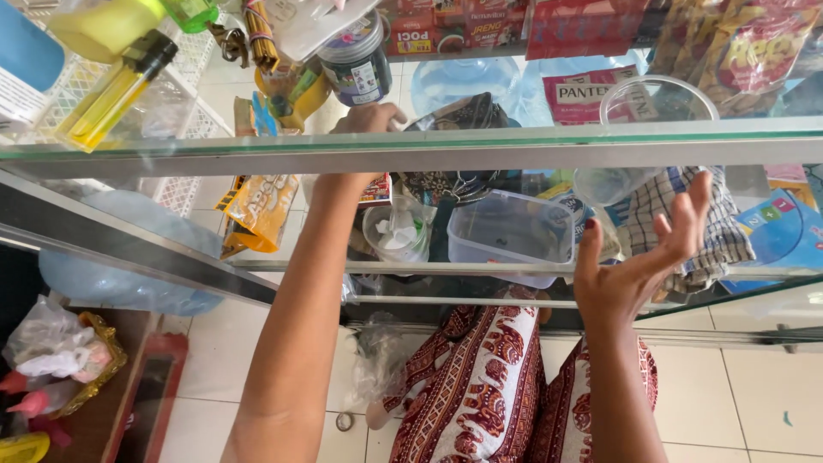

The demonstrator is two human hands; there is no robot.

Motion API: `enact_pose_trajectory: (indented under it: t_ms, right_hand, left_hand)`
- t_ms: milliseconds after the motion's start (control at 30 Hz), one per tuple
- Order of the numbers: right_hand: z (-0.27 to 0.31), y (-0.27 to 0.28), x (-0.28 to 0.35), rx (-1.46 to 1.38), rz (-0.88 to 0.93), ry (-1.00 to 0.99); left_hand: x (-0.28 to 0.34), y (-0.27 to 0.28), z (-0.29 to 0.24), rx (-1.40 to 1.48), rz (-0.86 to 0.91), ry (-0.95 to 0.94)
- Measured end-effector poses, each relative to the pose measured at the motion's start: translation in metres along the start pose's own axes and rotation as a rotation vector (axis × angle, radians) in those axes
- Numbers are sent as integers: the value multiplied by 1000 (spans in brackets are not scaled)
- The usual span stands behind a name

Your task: The recorder is taking items from a display case and packing a small sachet into a plastic bag.

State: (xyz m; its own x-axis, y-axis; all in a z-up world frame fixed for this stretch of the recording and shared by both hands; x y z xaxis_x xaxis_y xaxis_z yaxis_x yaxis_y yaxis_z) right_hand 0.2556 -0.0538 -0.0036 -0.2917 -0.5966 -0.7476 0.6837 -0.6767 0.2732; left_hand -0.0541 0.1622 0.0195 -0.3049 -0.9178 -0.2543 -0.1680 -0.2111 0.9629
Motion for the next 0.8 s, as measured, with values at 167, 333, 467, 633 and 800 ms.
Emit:
enact_pose_trajectory:
  t_ms: [167, 333, 467, 633, 800]
  right_hand:
    - [20, -4, 9, 22, 28, 76]
    - [46, -1, 10, -20, 30, 161]
    - [61, -11, 14, -18, 50, 185]
    - [64, -22, 23, -103, 100, 132]
    - [61, -23, 27, -142, 103, 107]
  left_hand:
    - [8, -5, -15, 183, 6, -10]
    - [73, 13, -17, -5, -410, 20]
    - [92, -13, -19, -26, -190, 209]
    - [107, 29, -55, 238, -270, 117]
    - [166, 96, 6, -148, -673, 298]
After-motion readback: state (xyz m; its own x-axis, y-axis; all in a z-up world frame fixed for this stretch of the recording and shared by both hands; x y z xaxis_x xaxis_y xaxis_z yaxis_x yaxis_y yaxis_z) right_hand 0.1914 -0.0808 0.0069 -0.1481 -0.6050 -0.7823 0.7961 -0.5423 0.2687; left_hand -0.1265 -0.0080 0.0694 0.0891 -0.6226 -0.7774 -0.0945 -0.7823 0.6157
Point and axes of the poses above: each hand's wrist, its own x-axis away from the middle knuckle, its own y-axis out of the back of the hand, z = x × y, the point moved 9 cm from there along -x, towards the middle knuckle, and after that the axes turned 14 degrees about -x, right-handed, at the moved point
